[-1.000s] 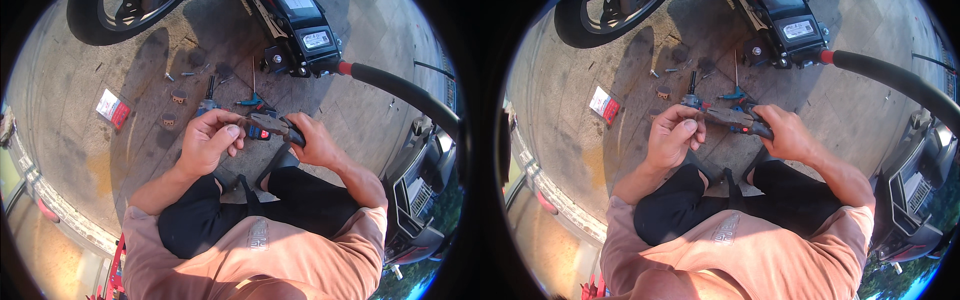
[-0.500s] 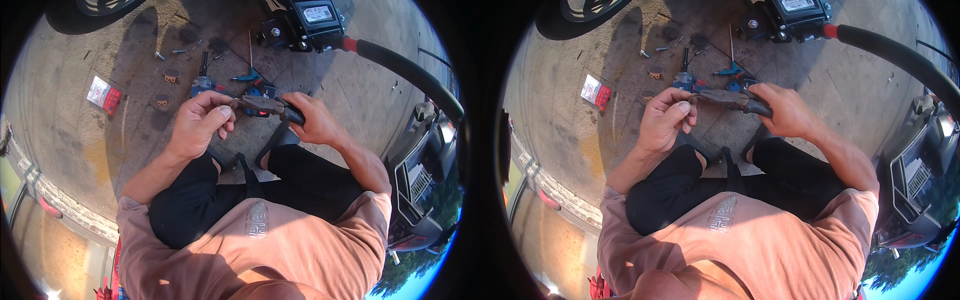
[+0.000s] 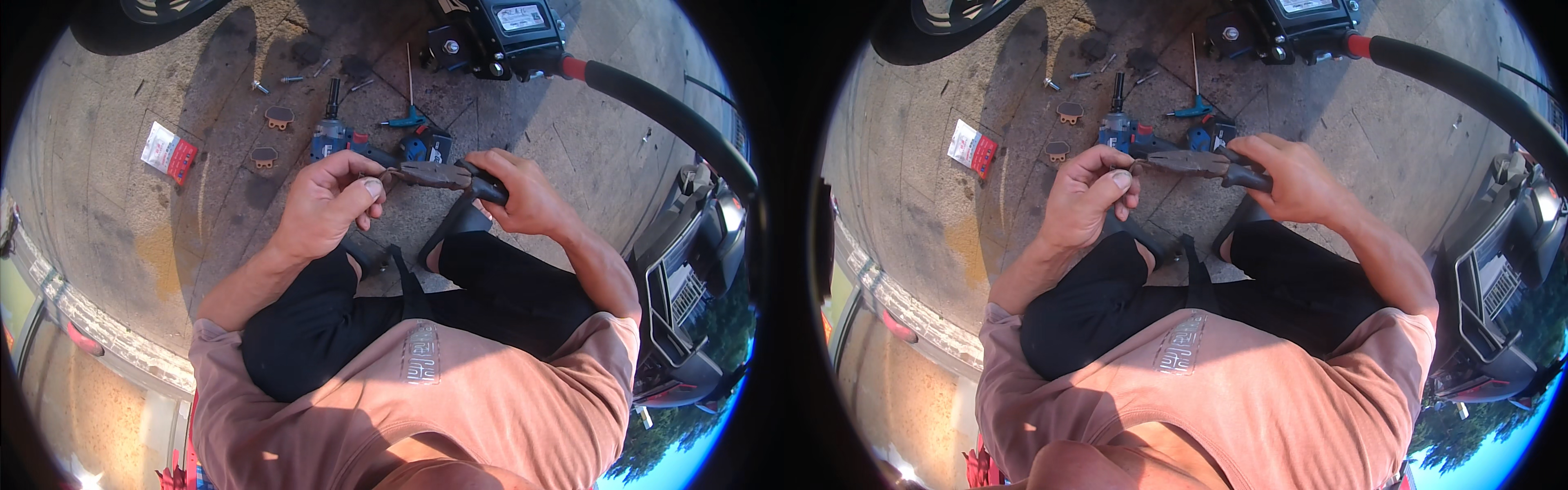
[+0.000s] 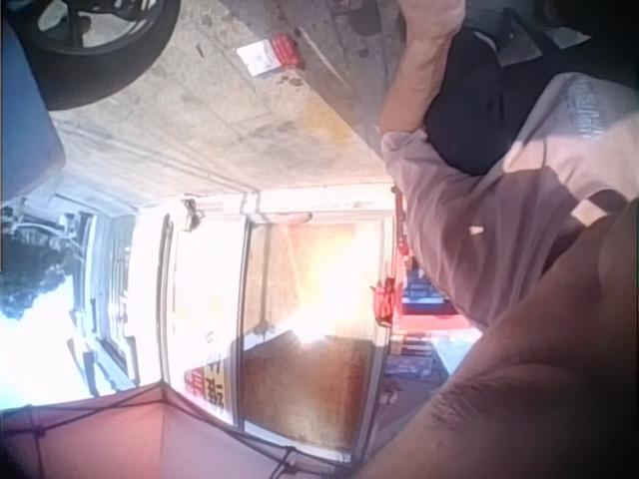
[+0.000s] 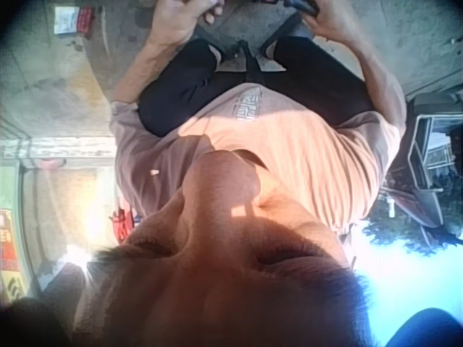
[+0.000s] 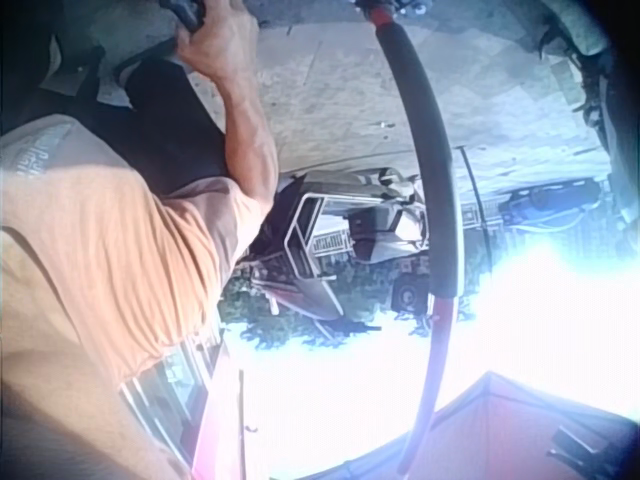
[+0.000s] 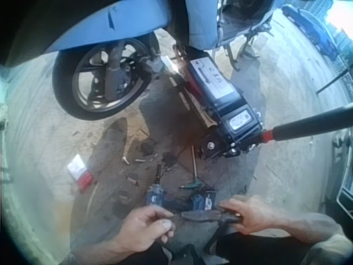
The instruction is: The person sits on the ground and uses pliers to bend small metal pins, then inserts them into brake pads. They handle multiple brake pads and pins, repeatedly bending and inserting the pins to secure the pads.
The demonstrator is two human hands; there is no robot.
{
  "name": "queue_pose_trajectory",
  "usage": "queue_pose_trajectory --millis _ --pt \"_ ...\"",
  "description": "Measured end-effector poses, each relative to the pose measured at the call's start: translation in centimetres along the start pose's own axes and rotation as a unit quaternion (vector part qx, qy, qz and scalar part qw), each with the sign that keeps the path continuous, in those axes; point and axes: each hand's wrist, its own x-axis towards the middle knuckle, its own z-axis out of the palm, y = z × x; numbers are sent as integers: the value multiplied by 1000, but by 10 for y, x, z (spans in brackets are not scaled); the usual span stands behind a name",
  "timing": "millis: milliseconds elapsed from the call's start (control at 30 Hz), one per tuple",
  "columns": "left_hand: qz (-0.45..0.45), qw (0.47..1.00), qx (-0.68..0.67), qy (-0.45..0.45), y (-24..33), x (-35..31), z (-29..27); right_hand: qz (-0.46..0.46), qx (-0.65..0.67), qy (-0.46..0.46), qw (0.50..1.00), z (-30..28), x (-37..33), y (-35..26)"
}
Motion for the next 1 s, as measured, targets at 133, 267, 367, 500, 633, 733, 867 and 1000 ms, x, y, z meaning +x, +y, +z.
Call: queue_pose_trajectory --millis 133,267,367,500,633,733,867,1000 --pt "-5 1000 1 -3 2 -3 0 6 -9 -6 1000 -4 -2 -3" --pt "19 997 -58 -42 8 -1 1 -34 -102 45 993 -5 2 -9" --pt "24 992 -121 -34 8 2 2 -12 -125 49 991 -4 3 -17" --pt "57 990 -126 -32 7 2 3 13 -115 33 993 -5 4 -24" --pt "100 992 -78 -25 5 1 5 -19 -124 57 990 -7 3 -25" --pt "112 989 -92 -33 6 2 4 -35 -149 65 986 -8 1 -24" --pt "115 986 -114 -49 6 3 3 -42 -143 87 985 -7 0 -24" --pt "115 987 -97 -53 5 3 5 -35 -152 86 984 -8 0 -27"
